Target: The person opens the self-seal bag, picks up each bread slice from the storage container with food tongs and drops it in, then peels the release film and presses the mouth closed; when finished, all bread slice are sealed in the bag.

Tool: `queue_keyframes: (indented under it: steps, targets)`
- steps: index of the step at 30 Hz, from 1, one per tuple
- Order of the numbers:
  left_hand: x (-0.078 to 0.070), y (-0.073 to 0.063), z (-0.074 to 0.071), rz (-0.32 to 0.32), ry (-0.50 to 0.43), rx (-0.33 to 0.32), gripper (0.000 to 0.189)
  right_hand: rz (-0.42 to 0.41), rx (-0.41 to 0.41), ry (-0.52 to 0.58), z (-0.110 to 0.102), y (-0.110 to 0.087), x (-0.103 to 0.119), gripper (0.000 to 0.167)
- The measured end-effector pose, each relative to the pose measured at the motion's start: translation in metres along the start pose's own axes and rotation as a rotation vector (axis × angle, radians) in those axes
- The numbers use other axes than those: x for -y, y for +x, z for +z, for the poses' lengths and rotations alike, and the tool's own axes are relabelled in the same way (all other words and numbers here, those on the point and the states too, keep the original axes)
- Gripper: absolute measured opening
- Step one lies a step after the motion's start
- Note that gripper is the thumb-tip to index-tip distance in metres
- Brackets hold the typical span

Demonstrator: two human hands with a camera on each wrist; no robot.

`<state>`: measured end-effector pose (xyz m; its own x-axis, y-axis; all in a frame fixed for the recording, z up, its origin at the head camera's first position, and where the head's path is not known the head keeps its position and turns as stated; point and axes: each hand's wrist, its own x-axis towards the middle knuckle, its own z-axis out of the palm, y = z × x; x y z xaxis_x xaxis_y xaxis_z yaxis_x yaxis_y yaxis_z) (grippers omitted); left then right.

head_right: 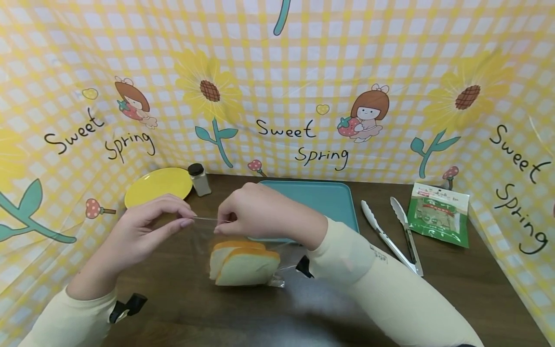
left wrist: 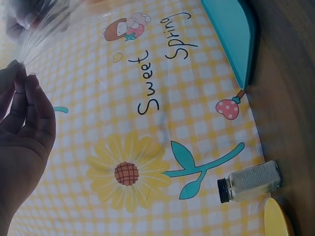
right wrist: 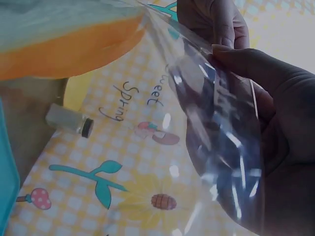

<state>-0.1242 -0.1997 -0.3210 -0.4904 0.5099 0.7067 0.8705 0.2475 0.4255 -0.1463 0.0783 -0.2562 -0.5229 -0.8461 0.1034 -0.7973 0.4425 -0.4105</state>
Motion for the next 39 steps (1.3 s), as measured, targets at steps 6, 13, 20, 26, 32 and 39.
queue_keyframes:
  steps: [6,13,20,26,32,39]
  targets:
    - [0.001,-0.002,0.000,-0.003,0.006,-0.010,0.015,-0.037,-0.039,0.021,0.004,-0.013,-0.009,0.017]
    - [0.000,0.000,0.001,0.025,0.024,-0.016,0.011,-0.056,-0.080,0.019,0.007,-0.026,-0.014,0.020]
    - [-0.001,-0.001,-0.001,0.024,0.026,-0.022,0.012,-0.046,-0.098,0.025,0.010,-0.039,-0.020,0.022]
    - [0.002,-0.005,-0.004,-0.001,0.054,-0.026,0.012,-0.023,-0.118,0.008,0.012,-0.054,-0.026,0.021]
    - [0.008,-0.011,-0.007,-0.044,0.041,-0.040,0.012,0.001,-0.137,0.013,0.013,-0.074,-0.038,0.028]
    - [0.011,-0.015,-0.010,-0.079,-0.004,-0.043,0.018,-0.019,-0.170,0.037,0.014,-0.093,-0.048,0.021]
